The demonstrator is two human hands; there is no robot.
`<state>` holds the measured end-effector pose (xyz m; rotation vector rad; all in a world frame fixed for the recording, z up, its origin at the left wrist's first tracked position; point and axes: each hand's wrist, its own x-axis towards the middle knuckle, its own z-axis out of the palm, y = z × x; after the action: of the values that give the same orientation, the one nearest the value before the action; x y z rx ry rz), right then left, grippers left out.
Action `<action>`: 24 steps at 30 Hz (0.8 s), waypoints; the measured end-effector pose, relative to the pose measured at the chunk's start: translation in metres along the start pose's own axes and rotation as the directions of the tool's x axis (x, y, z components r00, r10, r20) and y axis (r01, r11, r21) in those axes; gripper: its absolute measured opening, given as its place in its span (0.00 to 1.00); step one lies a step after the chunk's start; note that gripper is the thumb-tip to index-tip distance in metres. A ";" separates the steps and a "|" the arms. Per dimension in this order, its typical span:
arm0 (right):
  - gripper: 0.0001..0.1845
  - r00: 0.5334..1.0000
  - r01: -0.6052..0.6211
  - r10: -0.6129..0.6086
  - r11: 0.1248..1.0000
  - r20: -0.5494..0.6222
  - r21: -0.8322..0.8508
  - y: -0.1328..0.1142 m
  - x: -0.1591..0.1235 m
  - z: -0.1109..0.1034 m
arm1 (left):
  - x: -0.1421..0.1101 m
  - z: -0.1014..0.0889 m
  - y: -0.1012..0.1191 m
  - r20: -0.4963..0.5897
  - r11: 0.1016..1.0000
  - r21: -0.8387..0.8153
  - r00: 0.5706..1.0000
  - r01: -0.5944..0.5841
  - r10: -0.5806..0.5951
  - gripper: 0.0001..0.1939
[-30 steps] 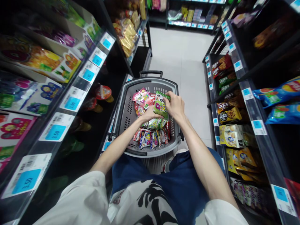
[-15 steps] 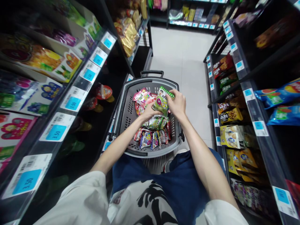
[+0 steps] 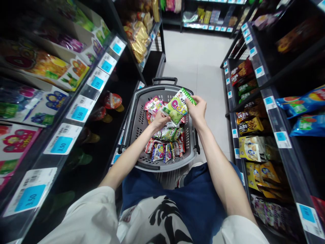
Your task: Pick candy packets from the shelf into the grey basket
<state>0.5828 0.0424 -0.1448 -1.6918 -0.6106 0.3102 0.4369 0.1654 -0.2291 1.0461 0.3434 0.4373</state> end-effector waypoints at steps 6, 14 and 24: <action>0.19 0.997 -0.073 0.073 0.997 0.013 -0.020 -0.010 -0.001 0.000 | 0.002 -0.005 -0.002 -0.060 0.998 0.041 0.997 -0.047 0.049 0.46; 0.25 0.977 -0.211 0.215 0.967 -0.010 0.143 -0.029 -0.007 0.004 | 0.006 -0.005 -0.008 -0.037 0.963 0.209 0.983 -0.168 0.180 0.39; 0.08 0.972 -0.213 0.180 0.945 0.151 0.248 -0.030 -0.014 0.005 | 0.000 0.003 -0.015 -0.031 0.853 0.485 0.971 -0.191 0.236 0.18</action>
<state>0.5620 0.0419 -0.1188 -1.4847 -0.4694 0.6201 0.4412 0.1572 -0.2410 1.5654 0.4299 0.6196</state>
